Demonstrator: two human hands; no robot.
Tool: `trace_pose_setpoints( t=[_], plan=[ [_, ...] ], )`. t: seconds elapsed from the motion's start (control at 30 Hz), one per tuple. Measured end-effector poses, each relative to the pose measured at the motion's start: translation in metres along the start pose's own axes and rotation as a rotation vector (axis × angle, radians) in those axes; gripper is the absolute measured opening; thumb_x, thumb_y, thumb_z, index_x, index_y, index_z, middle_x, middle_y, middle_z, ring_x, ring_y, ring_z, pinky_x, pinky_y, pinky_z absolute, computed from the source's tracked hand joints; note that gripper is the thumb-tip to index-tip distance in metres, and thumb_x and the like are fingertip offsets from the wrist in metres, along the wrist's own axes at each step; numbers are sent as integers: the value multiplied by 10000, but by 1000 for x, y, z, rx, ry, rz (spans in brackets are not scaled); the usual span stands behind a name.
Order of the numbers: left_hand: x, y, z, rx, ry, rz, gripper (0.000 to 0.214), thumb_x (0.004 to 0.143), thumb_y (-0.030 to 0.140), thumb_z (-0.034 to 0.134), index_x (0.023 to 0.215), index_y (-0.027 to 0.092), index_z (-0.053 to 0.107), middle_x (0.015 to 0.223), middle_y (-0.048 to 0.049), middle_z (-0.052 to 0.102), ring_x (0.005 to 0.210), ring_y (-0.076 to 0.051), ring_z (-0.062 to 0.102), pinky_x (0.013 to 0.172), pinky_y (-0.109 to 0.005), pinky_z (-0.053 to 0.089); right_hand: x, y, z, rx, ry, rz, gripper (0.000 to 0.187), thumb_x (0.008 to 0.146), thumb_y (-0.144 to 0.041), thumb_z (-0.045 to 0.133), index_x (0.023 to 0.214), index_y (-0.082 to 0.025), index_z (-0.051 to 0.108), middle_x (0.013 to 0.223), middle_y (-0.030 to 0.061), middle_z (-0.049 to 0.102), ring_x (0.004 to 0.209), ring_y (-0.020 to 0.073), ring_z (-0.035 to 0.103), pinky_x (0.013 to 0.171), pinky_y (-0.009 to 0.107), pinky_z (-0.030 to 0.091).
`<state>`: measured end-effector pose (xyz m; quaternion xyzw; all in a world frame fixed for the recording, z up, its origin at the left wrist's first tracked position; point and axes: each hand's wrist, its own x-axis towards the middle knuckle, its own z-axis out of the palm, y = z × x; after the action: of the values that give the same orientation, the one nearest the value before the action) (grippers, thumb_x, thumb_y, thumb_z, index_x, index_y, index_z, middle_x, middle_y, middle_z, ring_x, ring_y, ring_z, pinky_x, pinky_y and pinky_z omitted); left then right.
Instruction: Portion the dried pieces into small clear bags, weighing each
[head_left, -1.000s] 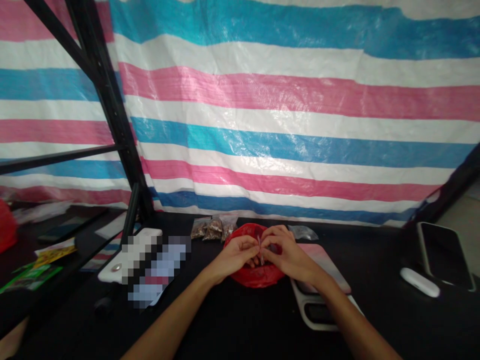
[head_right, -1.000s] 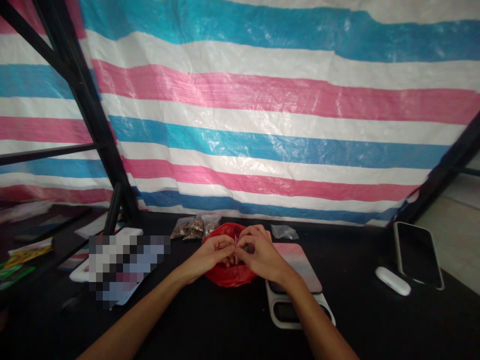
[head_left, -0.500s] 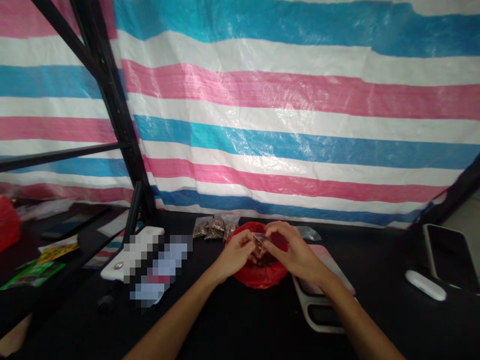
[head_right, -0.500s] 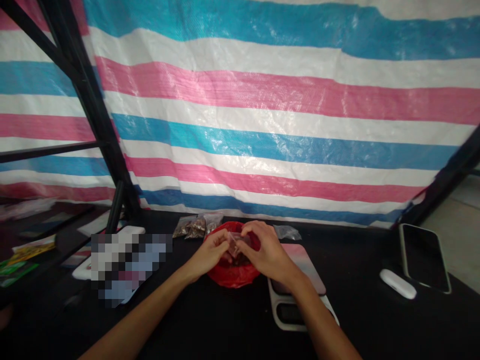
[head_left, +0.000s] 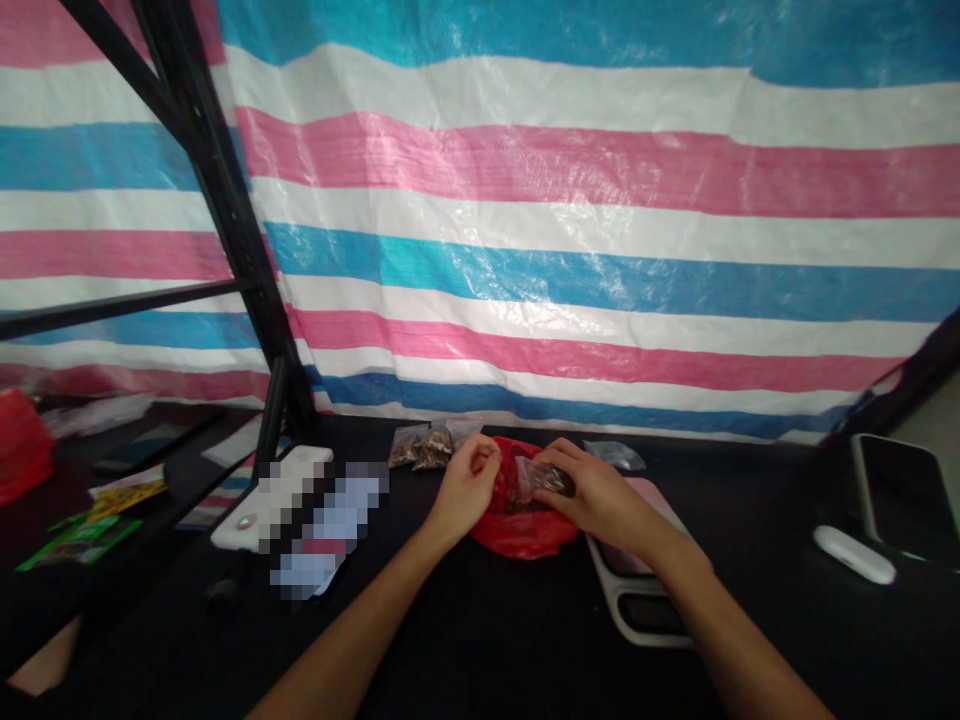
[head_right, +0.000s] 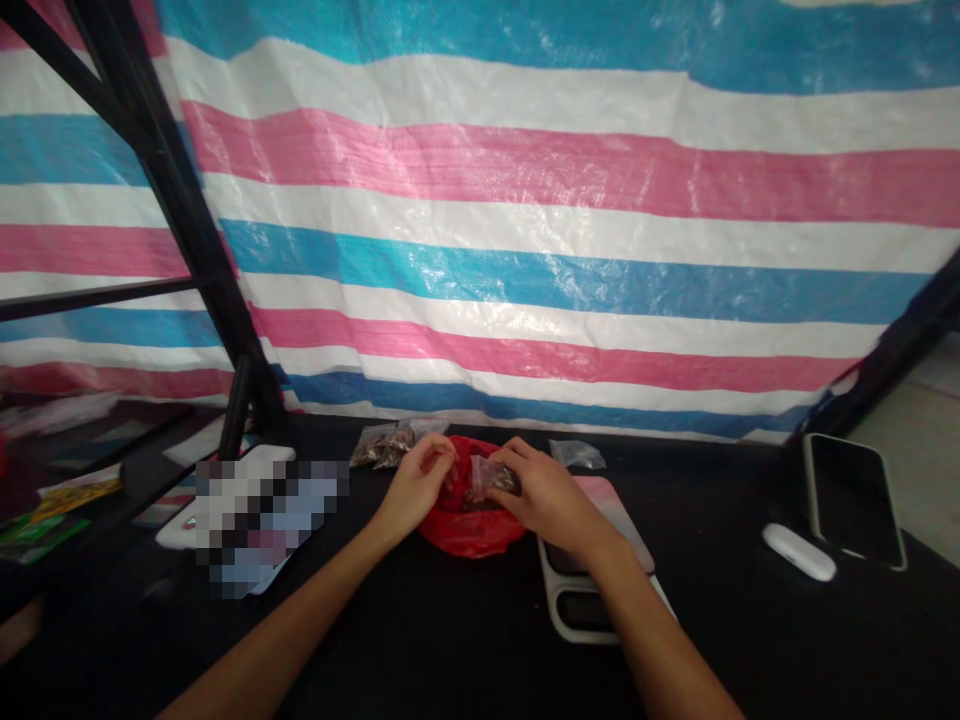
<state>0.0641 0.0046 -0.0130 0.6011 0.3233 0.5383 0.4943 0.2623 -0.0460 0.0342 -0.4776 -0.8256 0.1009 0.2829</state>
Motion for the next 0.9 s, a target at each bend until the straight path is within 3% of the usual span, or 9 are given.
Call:
trace_pose_setpoints(
  t=[0.2, 0.4, 0.7, 0.9],
  plan=[
    [-2, 0, 0, 62, 41, 58, 80, 847, 252, 587, 795, 203, 552, 651, 53, 516, 549, -106, 480, 534, -218, 372, 0, 4, 7, -129, -14, 10, 454, 726, -30, 614, 1140, -214, 638, 1070, 62, 710, 999, 253, 640, 885, 369, 478],
    [-4, -1, 0, 102, 33, 77, 61, 861, 237, 564, 809, 206, 554, 658, 51, 516, 562, -111, 474, 557, -224, 375, 1, 3, 5, -146, -13, -6, 378, 834, -118, 613, 1189, -245, 638, 1100, 47, 732, 986, 246, 652, 887, 372, 458],
    [-4, 1, -1, 132, 23, 83, 93, 877, 283, 549, 820, 210, 539, 662, 48, 510, 604, -124, 490, 588, -228, 381, 2, 6, 5, -150, 14, 9, 431, 857, -163, 628, 1272, -279, 635, 1131, 46, 749, 1004, 262, 666, 936, 437, 438],
    [-5, 6, 0, 136, -14, 79, 148, 905, 317, 528, 809, 208, 554, 662, 46, 508, 606, -126, 491, 597, -234, 385, 3, 5, 7, -122, 57, 25, 447, 815, -154, 646, 1240, -287, 677, 1046, 40, 768, 906, 245, 679, 893, 418, 472]
  ],
)
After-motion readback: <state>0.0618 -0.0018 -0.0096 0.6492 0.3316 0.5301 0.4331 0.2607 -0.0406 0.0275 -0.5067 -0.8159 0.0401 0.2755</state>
